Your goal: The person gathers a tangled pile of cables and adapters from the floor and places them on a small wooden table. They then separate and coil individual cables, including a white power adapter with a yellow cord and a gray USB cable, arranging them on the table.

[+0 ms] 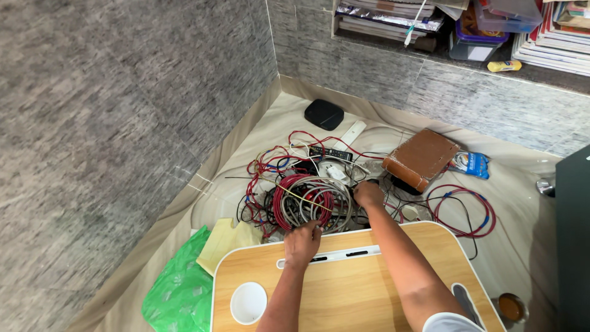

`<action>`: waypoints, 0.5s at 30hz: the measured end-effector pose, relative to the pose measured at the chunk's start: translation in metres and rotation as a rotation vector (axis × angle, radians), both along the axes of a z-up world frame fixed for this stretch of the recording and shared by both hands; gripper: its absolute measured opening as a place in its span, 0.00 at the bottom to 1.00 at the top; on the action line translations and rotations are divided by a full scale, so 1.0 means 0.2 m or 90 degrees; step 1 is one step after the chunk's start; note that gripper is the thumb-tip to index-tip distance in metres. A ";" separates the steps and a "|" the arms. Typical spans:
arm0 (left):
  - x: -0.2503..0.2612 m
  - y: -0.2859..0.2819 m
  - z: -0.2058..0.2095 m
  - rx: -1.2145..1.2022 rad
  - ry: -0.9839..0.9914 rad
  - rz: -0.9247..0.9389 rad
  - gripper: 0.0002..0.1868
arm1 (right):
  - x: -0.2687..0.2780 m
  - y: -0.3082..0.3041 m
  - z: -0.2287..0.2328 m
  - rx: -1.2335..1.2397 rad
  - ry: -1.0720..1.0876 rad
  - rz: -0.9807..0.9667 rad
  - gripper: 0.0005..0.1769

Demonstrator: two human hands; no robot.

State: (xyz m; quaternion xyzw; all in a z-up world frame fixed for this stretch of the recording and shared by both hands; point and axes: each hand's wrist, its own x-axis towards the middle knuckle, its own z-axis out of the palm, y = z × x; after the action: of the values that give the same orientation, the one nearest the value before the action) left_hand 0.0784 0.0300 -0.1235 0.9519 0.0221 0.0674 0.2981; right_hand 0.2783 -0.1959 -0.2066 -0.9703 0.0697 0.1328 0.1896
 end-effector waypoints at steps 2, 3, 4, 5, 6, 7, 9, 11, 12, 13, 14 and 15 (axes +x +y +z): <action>-0.01 0.00 0.01 -0.005 0.005 -0.003 0.11 | 0.00 -0.02 0.00 0.052 0.002 -0.014 0.13; -0.01 0.00 0.02 -0.006 0.005 -0.005 0.11 | 0.01 -0.03 -0.01 0.079 0.002 -0.020 0.13; -0.01 0.00 0.02 -0.008 0.004 -0.008 0.11 | 0.01 -0.04 -0.01 0.108 -0.016 -0.028 0.12; -0.01 0.00 0.03 -0.017 -0.005 -0.010 0.11 | 0.02 -0.05 -0.02 0.138 -0.036 -0.035 0.12; -0.01 0.00 0.04 -0.025 -0.013 -0.012 0.11 | 0.03 -0.06 -0.02 0.168 -0.055 -0.043 0.13; -0.01 0.00 0.04 -0.034 -0.021 -0.014 0.12 | 0.04 -0.06 -0.03 0.190 -0.060 -0.034 0.14; -0.02 0.00 0.05 -0.062 -0.038 -0.022 0.11 | 0.03 -0.08 -0.03 0.232 -0.070 -0.018 0.16; -0.02 0.01 0.06 -0.069 -0.036 -0.020 0.11 | 0.01 -0.09 -0.01 0.233 -0.092 -0.001 0.17; -0.02 0.01 0.06 -0.062 -0.025 -0.013 0.11 | 0.00 -0.09 0.01 0.233 -0.102 0.008 0.17; -0.02 0.00 0.06 -0.055 -0.012 -0.006 0.10 | -0.01 -0.10 0.03 0.245 -0.124 0.009 0.17; -0.01 -0.01 0.07 -0.057 -0.031 -0.011 0.10 | -0.02 -0.11 0.07 0.257 -0.147 0.010 0.17; -0.01 -0.01 0.07 -0.055 -0.047 -0.015 0.10 | -0.04 -0.10 0.10 0.274 -0.166 0.011 0.16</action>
State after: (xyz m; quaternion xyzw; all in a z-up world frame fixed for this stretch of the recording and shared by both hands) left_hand 0.0760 0.0283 -0.1100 0.9352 0.0028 0.0981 0.3402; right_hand 0.2703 -0.2153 -0.1870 -0.9172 0.0067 0.0196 0.3980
